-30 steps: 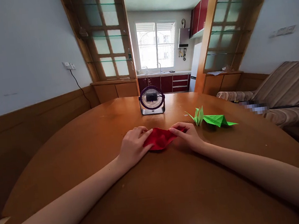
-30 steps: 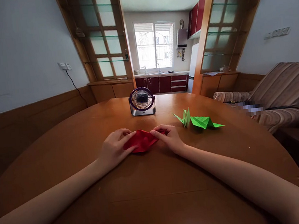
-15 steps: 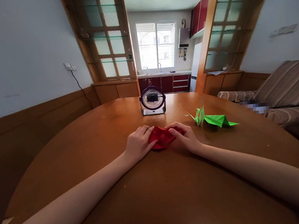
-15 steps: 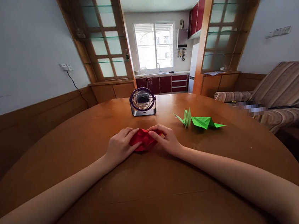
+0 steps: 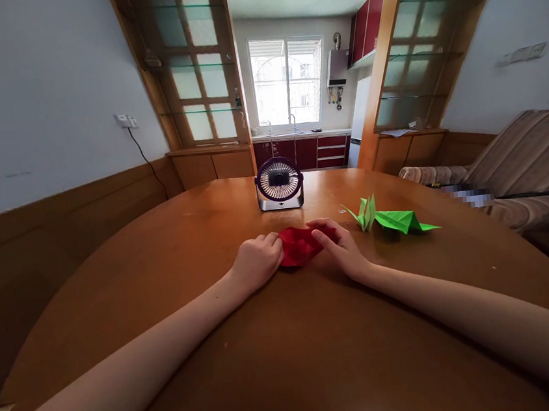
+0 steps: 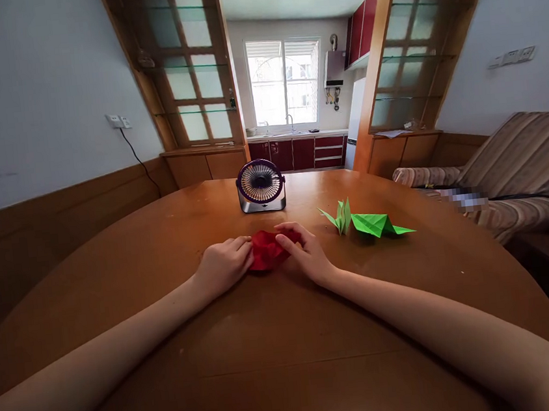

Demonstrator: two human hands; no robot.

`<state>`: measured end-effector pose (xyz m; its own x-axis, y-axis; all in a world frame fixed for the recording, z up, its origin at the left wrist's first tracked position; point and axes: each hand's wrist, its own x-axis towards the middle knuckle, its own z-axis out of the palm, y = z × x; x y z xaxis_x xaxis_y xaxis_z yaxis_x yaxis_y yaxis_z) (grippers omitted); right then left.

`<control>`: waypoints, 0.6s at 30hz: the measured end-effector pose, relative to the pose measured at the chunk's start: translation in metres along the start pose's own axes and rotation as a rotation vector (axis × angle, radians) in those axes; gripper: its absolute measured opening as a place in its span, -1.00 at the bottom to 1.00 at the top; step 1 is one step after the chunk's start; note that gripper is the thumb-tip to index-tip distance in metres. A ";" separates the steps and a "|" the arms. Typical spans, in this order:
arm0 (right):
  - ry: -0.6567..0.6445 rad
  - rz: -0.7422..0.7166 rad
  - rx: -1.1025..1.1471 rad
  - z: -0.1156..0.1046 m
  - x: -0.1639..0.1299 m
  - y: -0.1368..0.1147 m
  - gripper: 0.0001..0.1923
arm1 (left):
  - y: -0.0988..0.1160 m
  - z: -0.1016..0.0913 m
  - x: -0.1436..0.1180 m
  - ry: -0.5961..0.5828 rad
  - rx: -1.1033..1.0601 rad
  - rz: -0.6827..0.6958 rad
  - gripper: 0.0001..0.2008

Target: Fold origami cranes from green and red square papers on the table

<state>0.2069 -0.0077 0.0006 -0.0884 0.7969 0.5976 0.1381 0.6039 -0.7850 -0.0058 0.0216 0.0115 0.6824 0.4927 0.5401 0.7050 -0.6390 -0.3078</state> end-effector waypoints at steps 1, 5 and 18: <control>0.001 0.002 0.005 0.000 0.000 0.001 -0.65 | -0.001 -0.001 0.001 0.000 0.005 -0.001 -0.78; -0.016 0.034 0.032 0.001 0.002 0.005 -0.40 | -0.004 -0.010 0.006 0.067 -0.047 -0.085 -0.79; 0.162 0.340 0.385 -0.002 0.011 0.018 -0.38 | -0.017 -0.011 0.026 0.208 -1.188 -0.832 -0.86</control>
<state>0.2099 0.0116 -0.0066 0.0562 0.9544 0.2931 -0.2420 0.2979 -0.9234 -0.0026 0.0386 0.0393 0.0549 0.9282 0.3681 0.2319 -0.3704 0.8995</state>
